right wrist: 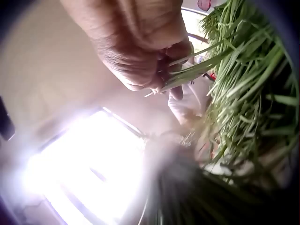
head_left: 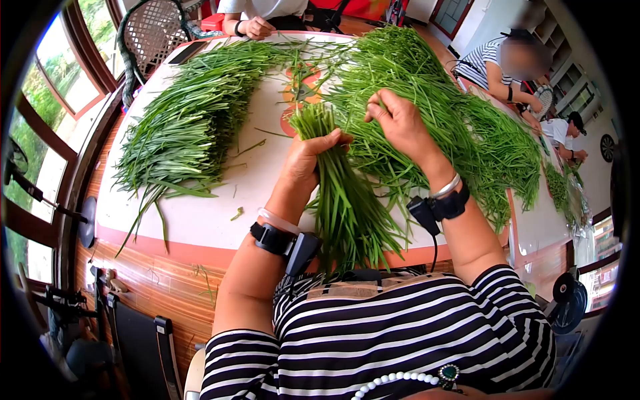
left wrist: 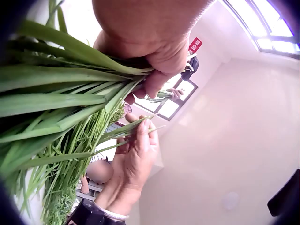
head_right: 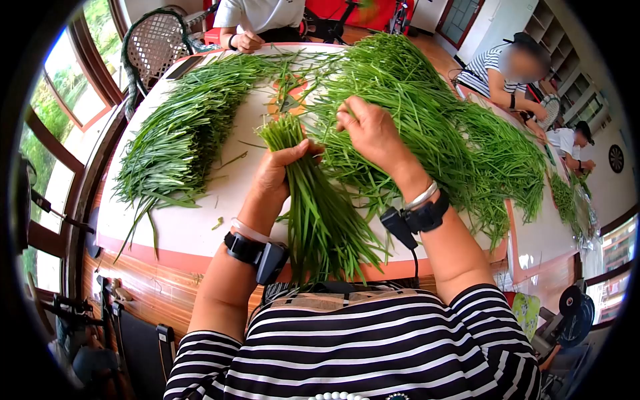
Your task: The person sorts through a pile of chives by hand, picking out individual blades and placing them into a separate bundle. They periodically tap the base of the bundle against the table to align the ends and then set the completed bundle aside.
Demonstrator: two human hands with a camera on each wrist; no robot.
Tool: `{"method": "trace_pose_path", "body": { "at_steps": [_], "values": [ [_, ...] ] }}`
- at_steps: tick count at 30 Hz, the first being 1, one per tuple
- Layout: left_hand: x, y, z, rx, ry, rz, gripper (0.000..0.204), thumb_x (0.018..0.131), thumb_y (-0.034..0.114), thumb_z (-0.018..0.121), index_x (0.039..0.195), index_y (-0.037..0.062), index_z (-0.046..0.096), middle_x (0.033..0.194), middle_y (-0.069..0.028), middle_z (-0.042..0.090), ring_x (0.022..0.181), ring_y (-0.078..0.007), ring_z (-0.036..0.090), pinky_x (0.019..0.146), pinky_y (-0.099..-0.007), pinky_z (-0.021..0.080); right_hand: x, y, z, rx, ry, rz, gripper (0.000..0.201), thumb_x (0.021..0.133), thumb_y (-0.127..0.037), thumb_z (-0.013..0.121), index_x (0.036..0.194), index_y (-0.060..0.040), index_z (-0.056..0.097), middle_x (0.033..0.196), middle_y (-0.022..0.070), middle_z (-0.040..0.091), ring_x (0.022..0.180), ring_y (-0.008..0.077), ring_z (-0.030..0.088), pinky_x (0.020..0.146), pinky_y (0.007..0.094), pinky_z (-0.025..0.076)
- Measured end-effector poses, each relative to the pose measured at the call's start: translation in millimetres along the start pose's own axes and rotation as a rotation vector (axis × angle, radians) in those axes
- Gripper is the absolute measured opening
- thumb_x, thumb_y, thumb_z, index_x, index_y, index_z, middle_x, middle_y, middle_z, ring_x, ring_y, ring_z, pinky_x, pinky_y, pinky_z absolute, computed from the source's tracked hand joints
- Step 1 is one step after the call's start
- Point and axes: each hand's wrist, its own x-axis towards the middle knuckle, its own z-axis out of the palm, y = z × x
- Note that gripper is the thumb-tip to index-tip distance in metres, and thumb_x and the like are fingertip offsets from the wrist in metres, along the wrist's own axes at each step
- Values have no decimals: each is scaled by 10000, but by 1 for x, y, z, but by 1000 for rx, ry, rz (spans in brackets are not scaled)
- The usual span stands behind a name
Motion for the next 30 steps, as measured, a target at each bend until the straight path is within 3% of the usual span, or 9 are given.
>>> {"method": "trace_pose_path", "body": {
  "at_steps": [1, 2, 5, 10, 13, 17, 21, 25, 30],
  "values": [
    [1, -2, 3, -45, -45, -14, 237, 832, 59, 679, 1046, -4, 600, 876, -85, 659, 791, -204, 662, 698, -311, 547, -4, -11, 5, -2, -33, -13, 116, 920, -110, 563, 902, 4, 561, 777, 158, 643, 674, 310, 617, 612, 383, 467],
    [2, -4, 4, -89, -85, -19, 254, 835, 60, 676, 1069, -1, 598, 909, -84, 663, 815, -202, 664, 717, -314, 551, -6, -10, 16, -88, 27, -175, 104, 905, -92, 556, 920, 9, 540, 864, 184, 604, 792, 385, 589, 690, 427, 471],
    [1, -8, -3, -185, -150, -44, 296, 839, 61, 673, 1119, 12, 592, 986, -71, 661, 851, -187, 663, 772, -320, 557, -11, -22, 38, -129, 77, -285, 103, 886, -71, 552, 946, 9, 526, 949, 184, 563, 884, 396, 562, 748, 443, 462],
    [1, -11, 1, -210, -198, 34, 350, 802, 40, 703, 1129, 14, 579, 996, -55, 646, 882, -177, 642, 807, -320, 538, -21, -38, 33, -544, 69, -249, 123, 865, -97, 566, 977, -46, 571, 1121, 74, 572, 1014, 301, 499, 861, 402, 383],
    [-4, -9, 5, -174, -216, 62, 381, 796, 47, 711, 1149, 20, 570, 1005, -52, 643, 888, -177, 640, 813, -318, 535, -27, -42, 31, -604, 166, -315, 92, 866, -125, 574, 932, -66, 601, 1154, 42, 575, 1016, 264, 510, 814, 400, 399],
    [-3, -14, 3, -153, -227, -37, 387, 816, 67, 699, 1175, 16, 566, 1022, -66, 649, 898, -192, 660, 814, -335, 559, -30, -26, 33, -181, 196, -183, 117, 869, -121, 596, 935, -27, 617, 1146, 81, 602, 966, 312, 541, 830, 415, 431],
    [-6, -15, 8, -129, -234, -41, 405, 828, 74, 682, 1209, 9, 563, 1052, -79, 653, 916, -197, 666, 813, -342, 567, -39, -17, 31, -82, 267, -218, 136, 826, -96, 662, 925, -13, 620, 1105, 110, 612, 982, 324, 550, 863, 395, 449],
    [-3, -25, 5, -114, -234, -63, 395, 859, 83, 643, 1225, -18, 534, 1112, -135, 643, 971, -250, 659, 891, -392, 545, -46, -18, 27, 128, 269, -89, 101, 808, -70, 689, 887, -22, 649, 1052, 100, 629, 995, 277, 565, 835, 363, 475],
    [-1, -32, 10, -65, -207, -94, 420, 864, 107, 641, 1248, -17, 521, 1125, -145, 638, 990, -266, 656, 904, -406, 541, -46, 4, 41, 448, 296, -38, 118, 837, -75, 686, 911, 3, 636, 896, 89, 629, 811, 213, 617, 723, 312, 497]
  ]
}}
